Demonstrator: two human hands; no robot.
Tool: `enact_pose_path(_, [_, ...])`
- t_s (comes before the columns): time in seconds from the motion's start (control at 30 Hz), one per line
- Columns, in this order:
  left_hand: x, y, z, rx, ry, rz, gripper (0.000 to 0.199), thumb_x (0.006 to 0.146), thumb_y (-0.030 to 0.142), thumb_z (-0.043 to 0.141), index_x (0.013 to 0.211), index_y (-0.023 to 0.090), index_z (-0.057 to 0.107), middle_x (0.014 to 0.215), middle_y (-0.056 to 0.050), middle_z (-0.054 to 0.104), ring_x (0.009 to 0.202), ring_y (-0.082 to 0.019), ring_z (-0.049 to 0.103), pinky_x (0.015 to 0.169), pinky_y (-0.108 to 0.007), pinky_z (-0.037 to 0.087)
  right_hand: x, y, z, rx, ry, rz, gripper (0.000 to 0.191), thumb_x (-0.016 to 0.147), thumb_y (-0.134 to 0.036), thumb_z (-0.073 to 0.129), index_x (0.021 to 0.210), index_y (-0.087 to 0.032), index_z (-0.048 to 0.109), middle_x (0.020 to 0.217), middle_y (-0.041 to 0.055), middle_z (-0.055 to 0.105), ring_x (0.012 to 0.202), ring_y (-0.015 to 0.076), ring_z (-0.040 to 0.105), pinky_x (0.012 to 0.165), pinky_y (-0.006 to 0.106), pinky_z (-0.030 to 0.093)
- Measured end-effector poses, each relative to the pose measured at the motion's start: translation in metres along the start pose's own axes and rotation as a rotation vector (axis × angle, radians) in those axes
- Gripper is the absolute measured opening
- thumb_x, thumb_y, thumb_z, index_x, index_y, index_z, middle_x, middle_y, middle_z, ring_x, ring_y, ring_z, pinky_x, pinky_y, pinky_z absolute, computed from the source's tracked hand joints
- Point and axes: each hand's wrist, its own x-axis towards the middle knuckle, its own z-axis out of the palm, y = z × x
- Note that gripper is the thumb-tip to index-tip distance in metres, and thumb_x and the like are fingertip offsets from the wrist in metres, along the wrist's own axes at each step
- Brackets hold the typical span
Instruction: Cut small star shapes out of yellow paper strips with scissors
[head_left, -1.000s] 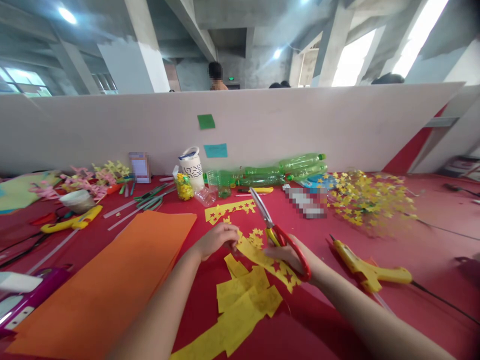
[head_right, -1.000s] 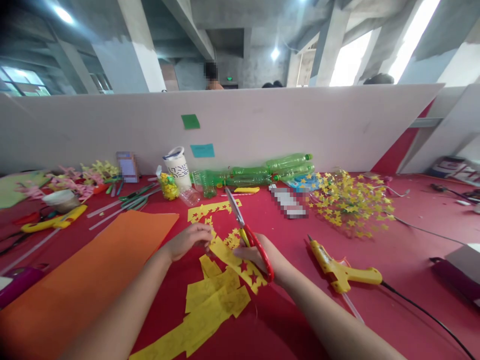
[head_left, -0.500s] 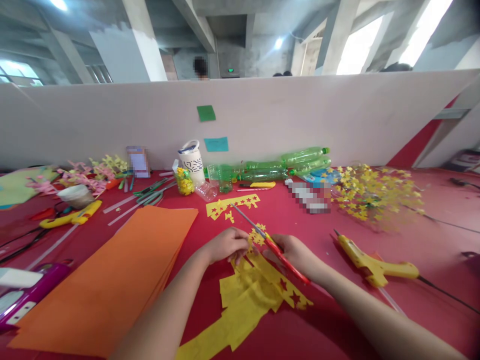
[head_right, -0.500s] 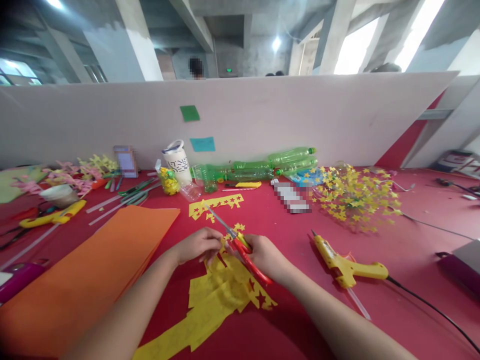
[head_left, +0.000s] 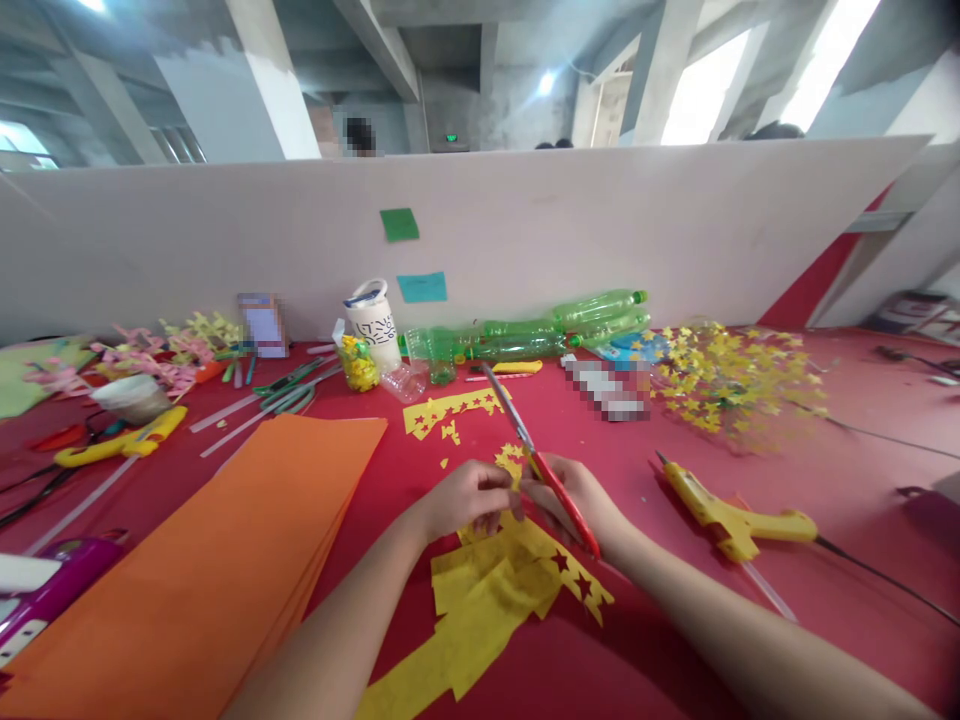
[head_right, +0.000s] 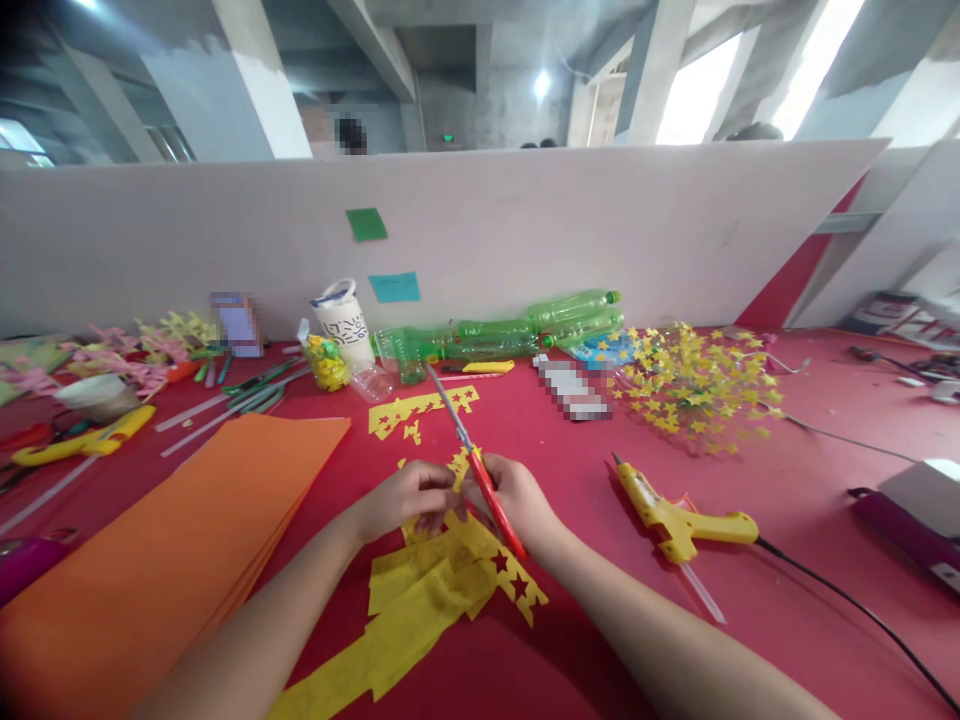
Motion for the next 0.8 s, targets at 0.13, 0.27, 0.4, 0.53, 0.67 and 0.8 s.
enact_pose_path(0.13, [0.001,0.003,0.003,-0.092,0.038,0.065,0.024,0.082,0.036,0.054,0.080,0.016,0.067,0.057,-0.002,0.061,0.050,-0.012,0.057,0.048,-0.021,0.043,-0.001,-0.001,0.000,0.060,0.079,-0.029,0.016,0.079,-0.028,0.052,0.066,-0.020,0.046,0.043,-0.0087,0.041,0.031,0.0069,0.038,0.032,0.017,0.030])
enact_pose_path(0.27, [0.002,0.003,0.003,-0.159,0.117,0.104,0.026,0.084,0.037,0.053,0.072,0.016,0.064,0.059,-0.002,0.061,0.049,-0.011,0.056,0.047,-0.021,0.043,-0.001,0.000,-0.002,0.063,0.092,-0.036,0.022,0.081,-0.035,0.057,0.069,-0.021,0.045,0.044,-0.0091,0.040,0.032,0.0068,0.037,0.033,0.018,0.030])
enact_pose_path(0.4, [0.001,0.000,-0.007,-0.261,0.267,0.164,0.024,0.085,0.033,0.051,0.070,0.016,0.059,0.061,0.000,0.059,0.048,-0.011,0.055,0.045,-0.022,0.041,-0.001,0.002,-0.007,-0.047,-0.026,-0.029,0.036,0.081,-0.047,0.060,0.066,-0.020,0.041,0.047,-0.0076,0.043,0.036,0.0066,0.038,0.037,0.019,0.028])
enact_pose_path(0.53, [-0.001,0.001,-0.021,-0.346,0.438,0.248,0.023,0.085,0.032,0.050,0.070,0.016,0.058,0.061,0.001,0.057,0.046,-0.009,0.052,0.043,-0.021,0.039,-0.005,0.000,-0.013,-0.165,-0.142,-0.061,0.039,0.083,-0.052,0.057,0.067,-0.020,0.043,0.051,-0.0060,0.045,0.043,0.0078,0.041,0.041,0.019,0.028])
enact_pose_path(0.67, [-0.002,0.002,-0.030,-0.393,0.550,0.298,0.022,0.083,0.030,0.055,0.068,0.015,0.058,0.057,0.002,0.056,0.043,-0.007,0.049,0.040,-0.019,0.036,-0.010,-0.005,-0.018,-0.252,-0.249,-0.059,0.045,0.084,-0.056,0.054,0.061,-0.019,0.040,0.050,-0.0052,0.042,0.046,0.0080,0.038,0.042,0.020,0.027])
enact_pose_path(0.8, [-0.002,0.000,-0.033,-0.409,0.582,0.299,0.020,0.081,0.029,0.058,0.066,0.015,0.060,0.052,0.002,0.055,0.041,-0.007,0.048,0.038,-0.018,0.035,-0.011,-0.006,-0.019,-0.276,-0.297,-0.064,0.048,0.085,-0.059,0.050,0.062,-0.019,0.038,0.052,-0.0053,0.038,0.047,0.0075,0.034,0.042,0.019,0.024])
